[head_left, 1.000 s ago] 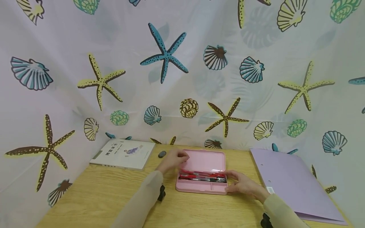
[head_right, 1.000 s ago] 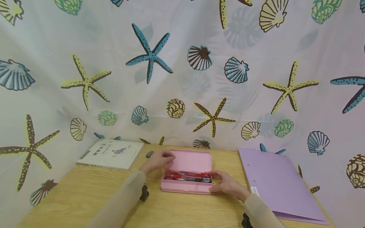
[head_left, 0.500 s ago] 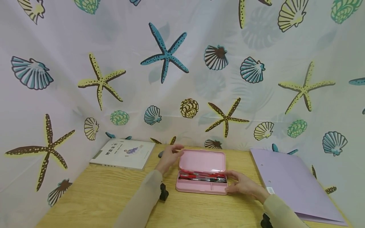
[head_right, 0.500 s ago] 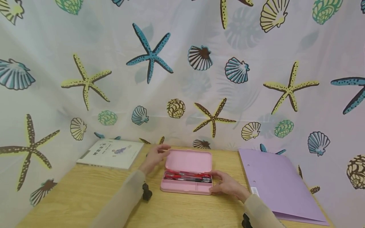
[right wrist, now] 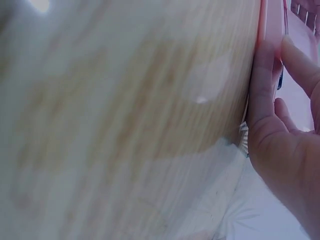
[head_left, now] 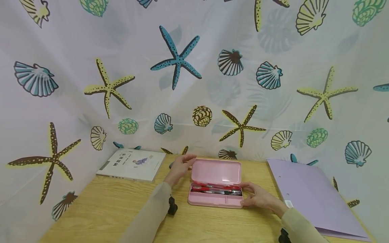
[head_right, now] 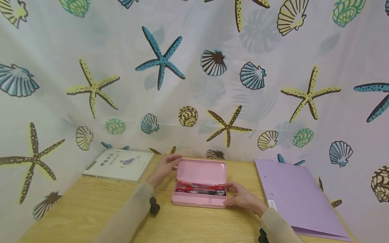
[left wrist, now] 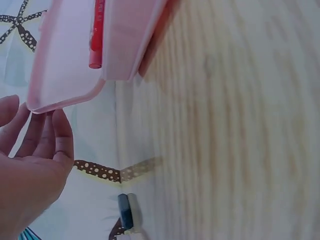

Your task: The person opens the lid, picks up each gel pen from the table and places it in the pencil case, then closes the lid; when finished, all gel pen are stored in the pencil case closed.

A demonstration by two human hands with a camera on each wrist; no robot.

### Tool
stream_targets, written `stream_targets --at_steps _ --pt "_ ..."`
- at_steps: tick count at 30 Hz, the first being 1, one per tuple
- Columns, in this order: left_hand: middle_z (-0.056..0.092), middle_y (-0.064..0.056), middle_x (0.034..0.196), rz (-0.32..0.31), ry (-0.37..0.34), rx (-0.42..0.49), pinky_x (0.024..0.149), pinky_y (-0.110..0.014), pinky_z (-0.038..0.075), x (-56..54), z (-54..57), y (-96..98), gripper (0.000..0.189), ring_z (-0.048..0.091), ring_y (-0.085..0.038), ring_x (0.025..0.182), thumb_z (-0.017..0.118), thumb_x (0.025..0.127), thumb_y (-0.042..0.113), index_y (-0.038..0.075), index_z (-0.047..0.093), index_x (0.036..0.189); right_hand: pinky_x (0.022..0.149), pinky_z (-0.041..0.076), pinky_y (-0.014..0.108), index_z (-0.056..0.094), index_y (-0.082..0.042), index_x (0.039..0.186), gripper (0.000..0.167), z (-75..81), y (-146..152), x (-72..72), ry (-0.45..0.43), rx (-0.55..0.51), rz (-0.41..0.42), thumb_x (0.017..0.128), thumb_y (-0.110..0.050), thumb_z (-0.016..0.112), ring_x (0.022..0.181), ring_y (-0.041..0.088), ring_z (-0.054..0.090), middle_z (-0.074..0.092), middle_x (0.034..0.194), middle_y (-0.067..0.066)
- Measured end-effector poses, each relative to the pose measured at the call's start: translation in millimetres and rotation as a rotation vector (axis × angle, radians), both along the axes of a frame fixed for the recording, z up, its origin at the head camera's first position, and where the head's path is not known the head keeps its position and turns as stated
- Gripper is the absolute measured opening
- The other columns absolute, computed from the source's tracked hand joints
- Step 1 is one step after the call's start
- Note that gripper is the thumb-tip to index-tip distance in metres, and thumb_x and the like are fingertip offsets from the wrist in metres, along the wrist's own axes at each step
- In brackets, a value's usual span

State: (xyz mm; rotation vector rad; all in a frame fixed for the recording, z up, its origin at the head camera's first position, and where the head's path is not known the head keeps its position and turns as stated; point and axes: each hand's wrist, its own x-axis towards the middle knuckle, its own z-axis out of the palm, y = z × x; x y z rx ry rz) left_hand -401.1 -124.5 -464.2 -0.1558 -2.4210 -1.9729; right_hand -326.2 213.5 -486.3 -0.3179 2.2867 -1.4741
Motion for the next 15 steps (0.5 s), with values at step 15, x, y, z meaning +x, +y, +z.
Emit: stream_targets --at_steps 15 --pt "0.072 -0.003 0.112 -0.26 0.062 -0.074 0.097 -0.04 0.048 18.7 10.3 -16.9 0.029 0.064 -0.015 0.102 0.069 0.092 0.027 0.008 0.073 0.113 0.08 0.054 0.032 0.034 -0.001 0.142 0.075 1.6 -0.6 1.3 -0.02 -0.005 -0.007 0.081 -0.006 0.078 0.087 0.02 0.064 0.028 0.153 0.033"
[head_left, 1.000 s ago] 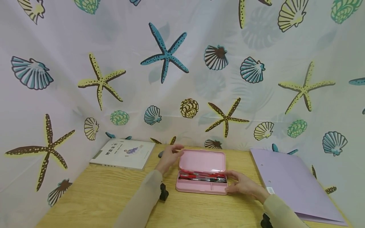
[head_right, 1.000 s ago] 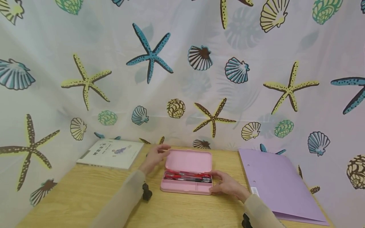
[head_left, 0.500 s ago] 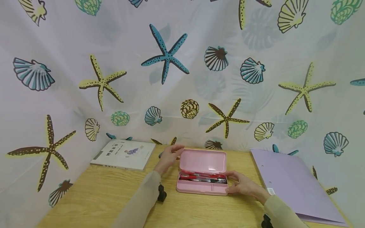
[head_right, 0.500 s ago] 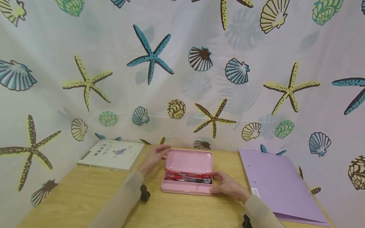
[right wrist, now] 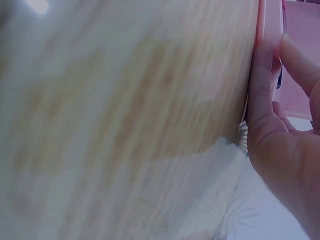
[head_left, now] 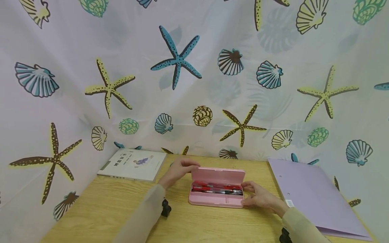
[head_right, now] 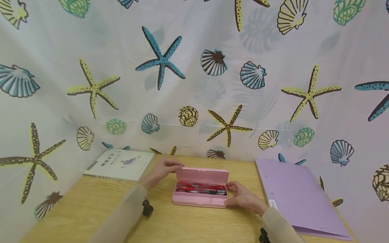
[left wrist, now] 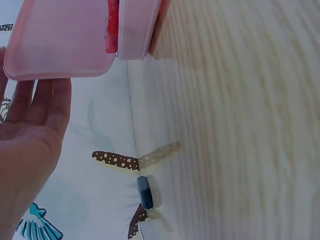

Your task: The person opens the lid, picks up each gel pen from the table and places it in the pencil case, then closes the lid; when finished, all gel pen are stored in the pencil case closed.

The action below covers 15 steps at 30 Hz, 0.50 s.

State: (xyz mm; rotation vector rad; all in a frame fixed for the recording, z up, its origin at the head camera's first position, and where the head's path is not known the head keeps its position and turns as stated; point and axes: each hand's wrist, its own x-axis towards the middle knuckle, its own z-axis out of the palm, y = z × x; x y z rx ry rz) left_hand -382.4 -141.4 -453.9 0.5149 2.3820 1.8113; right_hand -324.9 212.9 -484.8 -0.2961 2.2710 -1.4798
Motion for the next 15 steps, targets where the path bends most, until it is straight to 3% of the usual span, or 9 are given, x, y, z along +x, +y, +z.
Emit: stream_targets --at_steps 4,9,15 --pt "0.072 -0.001 0.109 -0.095 -0.007 -0.068 0.099 -0.046 0.045 4.5 3.4 -2.4 0.025 0.064 -0.017 0.097 0.071 0.089 0.029 0.012 0.076 0.108 0.082 0.053 0.032 0.034 0.0 0.143 0.077 0.8 1.7 -1.4 0.015 0.02 0.007 0.081 -0.009 0.078 0.09 0.02 0.063 0.028 0.153 0.034" --pt "0.073 -0.004 0.11 -0.239 -0.013 -0.115 0.093 -0.037 0.051 11.0 3.9 -0.1 0.026 0.066 -0.017 0.099 0.073 0.088 0.027 0.01 0.076 0.108 0.083 0.055 0.034 0.028 0.004 0.145 0.081 -1.0 2.4 -2.2 -0.002 -0.027 0.02 0.082 -0.006 0.078 0.093 0.021 0.065 0.024 0.153 0.036" --pt "0.073 0.0 0.114 -0.324 0.014 -0.221 0.092 -0.031 0.05 16.1 0.8 6.9 0.022 0.064 -0.013 0.108 0.077 0.085 0.025 0.015 0.078 0.104 0.081 0.054 0.033 0.025 0.002 0.149 0.088 -0.5 3.6 -2.0 0.013 -0.052 0.068 0.081 -0.009 0.08 0.093 0.02 0.064 0.029 0.152 0.033"
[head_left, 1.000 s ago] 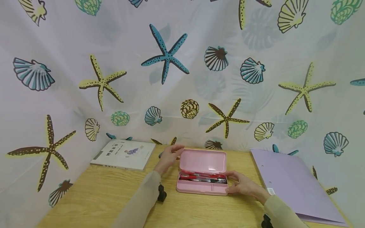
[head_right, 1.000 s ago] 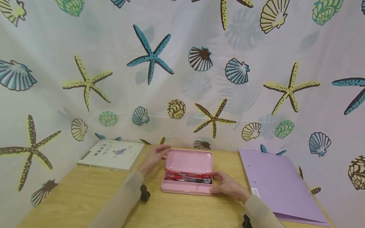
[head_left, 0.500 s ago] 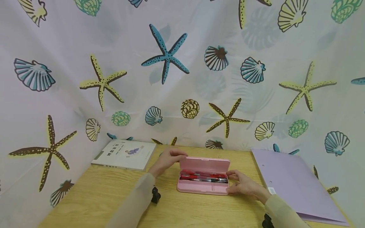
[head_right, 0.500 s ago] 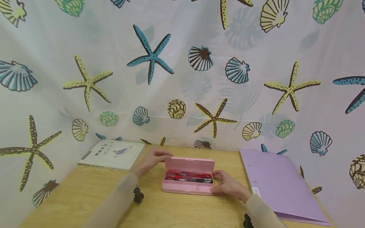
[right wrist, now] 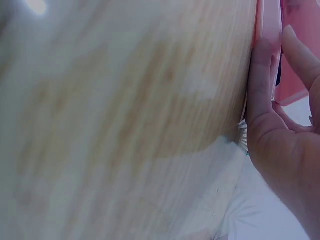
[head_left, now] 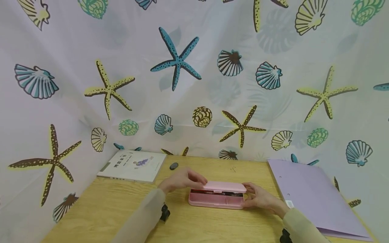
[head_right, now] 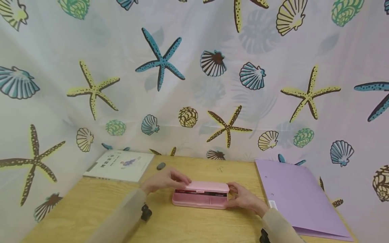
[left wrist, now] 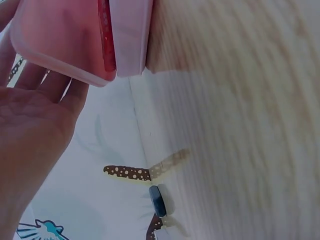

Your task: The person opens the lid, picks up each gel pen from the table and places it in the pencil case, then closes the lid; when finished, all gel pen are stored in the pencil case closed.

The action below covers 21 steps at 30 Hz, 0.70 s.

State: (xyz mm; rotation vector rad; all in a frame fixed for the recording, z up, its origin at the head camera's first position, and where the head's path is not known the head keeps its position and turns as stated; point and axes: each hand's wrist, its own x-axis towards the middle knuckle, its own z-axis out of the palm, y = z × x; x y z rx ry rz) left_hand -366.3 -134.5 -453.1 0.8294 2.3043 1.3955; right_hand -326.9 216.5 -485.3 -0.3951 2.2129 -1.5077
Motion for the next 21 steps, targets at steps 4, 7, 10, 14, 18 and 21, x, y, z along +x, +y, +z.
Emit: stream_targets --at_steps 4,7,10,14,18,21 --pt "0.07 0.0 0.122 -0.07 0.039 -0.047 0.098 -0.033 0.048 4.5 0.0 5.1 0.018 0.061 -0.015 0.118 0.077 0.084 0.021 0.017 0.078 0.102 0.084 0.053 0.032 0.023 0.002 0.151 0.091 3.8 2.4 1.0 -0.012 -0.015 0.051 0.081 -0.012 0.08 0.099 0.022 0.063 0.025 0.154 0.032" --pt "0.065 0.0 0.13 -0.113 0.069 -0.09 0.107 -0.039 0.042 8.1 -0.7 11.3 0.018 0.053 -0.019 0.13 0.076 0.086 0.021 0.021 0.077 0.104 0.087 0.053 0.033 0.02 0.001 0.153 0.092 4.6 3.7 0.7 -0.032 -0.032 0.066 0.083 -0.014 0.079 0.107 0.024 0.062 0.021 0.156 0.031" --pt "0.059 0.0 0.139 -0.134 0.065 -0.127 0.114 -0.045 0.034 11.0 -3.4 18.5 0.02 0.044 -0.021 0.139 0.074 0.088 0.022 0.025 0.076 0.107 0.093 0.051 0.037 0.023 -0.001 0.153 0.091 4.4 3.3 0.6 -0.021 -0.003 0.047 0.083 -0.018 0.079 0.118 0.029 0.058 0.022 0.156 0.031" --pt "0.05 0.002 0.148 -0.143 0.043 -0.179 0.118 -0.052 0.023 13.8 -7.8 26.8 0.022 0.034 -0.021 0.145 0.071 0.09 0.021 0.031 0.075 0.109 0.102 0.044 0.045 0.029 -0.002 0.151 0.088 3.6 1.3 1.7 0.006 0.051 0.009 0.083 -0.024 0.079 0.13 0.037 0.048 0.027 0.155 0.029" --pt "0.042 -0.001 0.154 -0.183 0.075 -0.229 0.119 -0.055 0.014 15.1 -10.2 32.8 0.024 0.024 -0.026 0.149 0.068 0.092 0.02 0.03 0.074 0.113 0.107 0.039 0.051 0.031 -0.003 0.151 0.086 2.7 -0.5 2.1 0.013 0.077 -0.021 0.083 -0.026 0.079 0.135 0.04 0.042 0.029 0.155 0.028" --pt "0.035 -0.004 0.158 -0.208 0.087 -0.248 0.12 -0.055 0.007 16.9 -10.4 34.4 0.025 0.014 -0.03 0.152 0.065 0.094 0.02 0.027 0.073 0.116 0.107 0.038 0.051 0.033 -0.004 0.15 0.086 2.3 -2.2 1.4 0.021 0.089 -0.037 0.082 -0.027 0.08 0.138 0.04 0.039 0.032 0.155 0.026"
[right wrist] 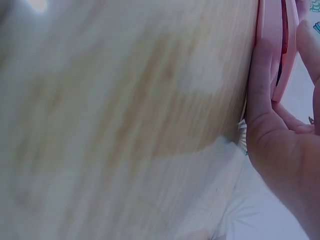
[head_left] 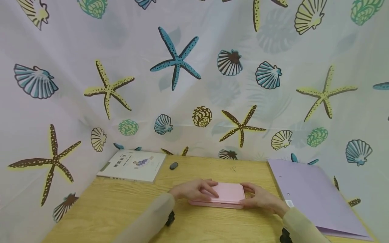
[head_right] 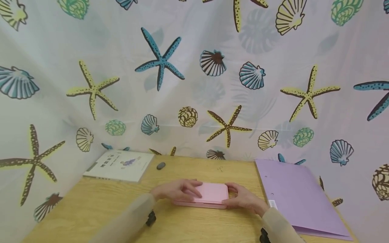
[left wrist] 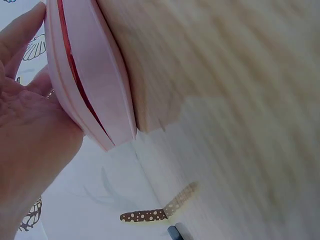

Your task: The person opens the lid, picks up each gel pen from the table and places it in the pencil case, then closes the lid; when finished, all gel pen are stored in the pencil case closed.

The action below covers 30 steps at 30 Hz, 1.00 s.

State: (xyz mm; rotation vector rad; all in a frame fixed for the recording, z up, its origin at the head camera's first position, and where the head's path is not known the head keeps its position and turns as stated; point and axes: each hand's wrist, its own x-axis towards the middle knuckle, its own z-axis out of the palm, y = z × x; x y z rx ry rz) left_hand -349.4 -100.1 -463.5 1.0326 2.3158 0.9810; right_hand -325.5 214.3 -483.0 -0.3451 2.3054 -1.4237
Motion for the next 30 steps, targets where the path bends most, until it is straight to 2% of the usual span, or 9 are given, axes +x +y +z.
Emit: stream_targets --at_steps 6,12,16,19,23,27,30 --pt "0.029 -0.006 0.16 -0.008 -0.026 0.003 0.119 -0.057 0.003 2.7 -0.2 -0.7 0.025 0.008 -0.032 0.152 0.062 0.096 0.017 0.025 0.073 0.117 0.107 0.039 0.05 0.034 -0.004 0.15 0.086 0.3 -3.3 -0.8 0.001 -0.008 0.006 0.081 -0.025 0.081 0.141 0.04 0.034 0.032 0.155 0.025" --pt "0.029 -0.007 0.16 -0.019 -0.013 -0.02 0.118 -0.059 0.003 3.8 1.0 0.6 0.028 0.009 -0.033 0.152 0.061 0.096 0.013 0.026 0.073 0.118 0.107 0.039 0.05 0.034 -0.004 0.15 0.088 0.9 -4.0 0.6 0.03 0.034 0.001 0.079 -0.023 0.082 0.138 0.037 0.038 0.033 0.154 0.026" --pt "0.028 -0.006 0.161 -0.029 0.022 -0.066 0.118 -0.059 0.002 5.1 1.6 1.0 0.03 0.008 -0.034 0.152 0.061 0.096 0.012 0.027 0.072 0.118 0.097 0.047 0.041 0.034 -0.003 0.15 0.089 0.0 -5.1 1.3 0.029 0.024 0.005 0.078 -0.019 0.084 0.12 0.03 0.053 0.032 0.154 0.028" --pt "0.027 -0.007 0.161 -0.04 0.062 -0.094 0.119 -0.059 0.001 7.7 2.3 1.4 0.03 0.008 -0.035 0.152 0.062 0.095 0.012 0.028 0.071 0.119 0.093 0.048 0.037 0.034 -0.002 0.149 0.091 -0.8 -5.5 1.4 0.03 0.022 0.001 0.076 -0.018 0.085 0.11 0.025 0.055 0.031 0.154 0.028" --pt "0.028 -0.006 0.161 -0.041 0.091 -0.107 0.118 -0.059 -0.001 9.2 5.9 1.1 0.03 0.008 -0.035 0.151 0.061 0.096 0.013 0.029 0.071 0.119 0.099 0.045 0.039 0.035 -0.004 0.149 0.092 0.9 -5.7 -1.0 0.039 0.041 -0.009 0.074 -0.021 0.086 0.116 0.024 0.053 0.032 0.154 0.026" --pt "0.029 -0.005 0.16 -0.026 0.083 -0.09 0.119 -0.057 0.0 8.3 8.0 0.9 0.029 0.01 -0.034 0.152 0.061 0.096 0.013 0.028 0.071 0.119 0.1 0.045 0.042 0.035 -0.005 0.15 0.093 3.5 -5.3 -2.1 0.031 0.051 -0.016 0.075 -0.023 0.086 0.113 0.025 0.056 0.032 0.155 0.026" --pt "0.033 -0.004 0.159 0.001 0.074 -0.069 0.12 -0.055 0.004 7.5 8.8 1.5 0.028 0.013 -0.031 0.152 0.062 0.095 0.012 0.027 0.073 0.117 0.105 0.041 0.047 0.036 -0.005 0.15 0.092 5.2 -4.5 -2.7 0.034 0.046 -0.019 0.075 -0.024 0.086 0.124 0.032 0.053 0.033 0.154 0.025"
